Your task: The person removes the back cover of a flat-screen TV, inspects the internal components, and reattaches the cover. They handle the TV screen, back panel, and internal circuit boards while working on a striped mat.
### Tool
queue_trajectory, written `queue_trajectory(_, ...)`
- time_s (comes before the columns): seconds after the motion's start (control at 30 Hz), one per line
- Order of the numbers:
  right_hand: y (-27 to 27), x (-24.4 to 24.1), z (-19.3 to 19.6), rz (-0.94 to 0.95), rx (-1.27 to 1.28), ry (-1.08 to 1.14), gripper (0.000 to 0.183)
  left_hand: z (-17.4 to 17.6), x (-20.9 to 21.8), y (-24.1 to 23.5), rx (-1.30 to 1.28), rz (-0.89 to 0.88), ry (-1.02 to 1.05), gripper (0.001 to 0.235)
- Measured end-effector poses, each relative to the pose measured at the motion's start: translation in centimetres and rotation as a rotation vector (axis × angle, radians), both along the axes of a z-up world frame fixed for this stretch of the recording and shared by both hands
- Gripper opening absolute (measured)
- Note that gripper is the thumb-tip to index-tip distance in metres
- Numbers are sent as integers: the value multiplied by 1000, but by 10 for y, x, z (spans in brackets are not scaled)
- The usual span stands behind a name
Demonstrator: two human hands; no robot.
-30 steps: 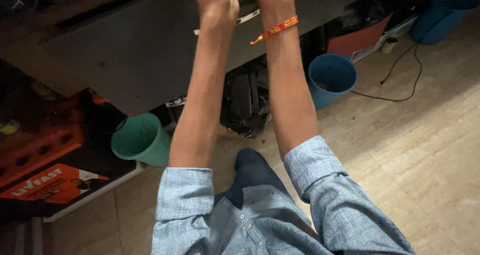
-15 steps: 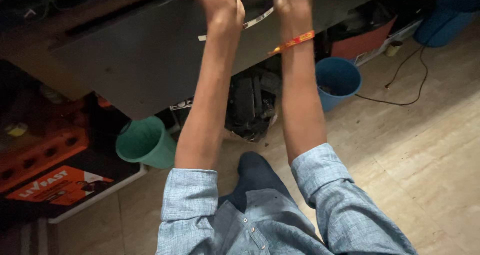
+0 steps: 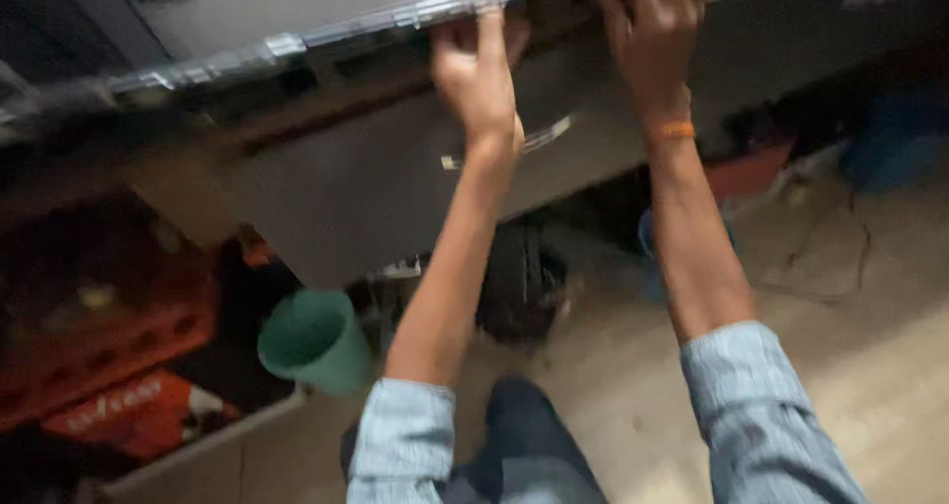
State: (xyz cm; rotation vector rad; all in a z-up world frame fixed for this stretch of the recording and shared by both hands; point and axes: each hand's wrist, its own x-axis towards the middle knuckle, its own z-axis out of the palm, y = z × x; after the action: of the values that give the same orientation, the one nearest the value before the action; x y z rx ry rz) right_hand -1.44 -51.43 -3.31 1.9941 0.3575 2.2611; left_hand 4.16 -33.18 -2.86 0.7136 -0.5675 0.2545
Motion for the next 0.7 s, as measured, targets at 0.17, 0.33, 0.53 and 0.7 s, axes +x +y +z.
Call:
queue_trajectory(0.17, 21, -26, 21, -5, -19, 79, 13, 9, -12, 1, -47, -30, 53, 32)
queue_trajectory(0.33, 29, -31, 24, -31, -25, 81, 18, 3, -14, 1, -63, -28, 36, 28)
queue_trajectory(0.53, 28, -31, 36, 23, -50, 138, 24, 13, -12, 1, -28, -43, 96, 19)
queue_trajectory(0.7, 25, -31, 38, -14, -79, 154, 19, 7, -9, -7, -61, 1, 96, 17)
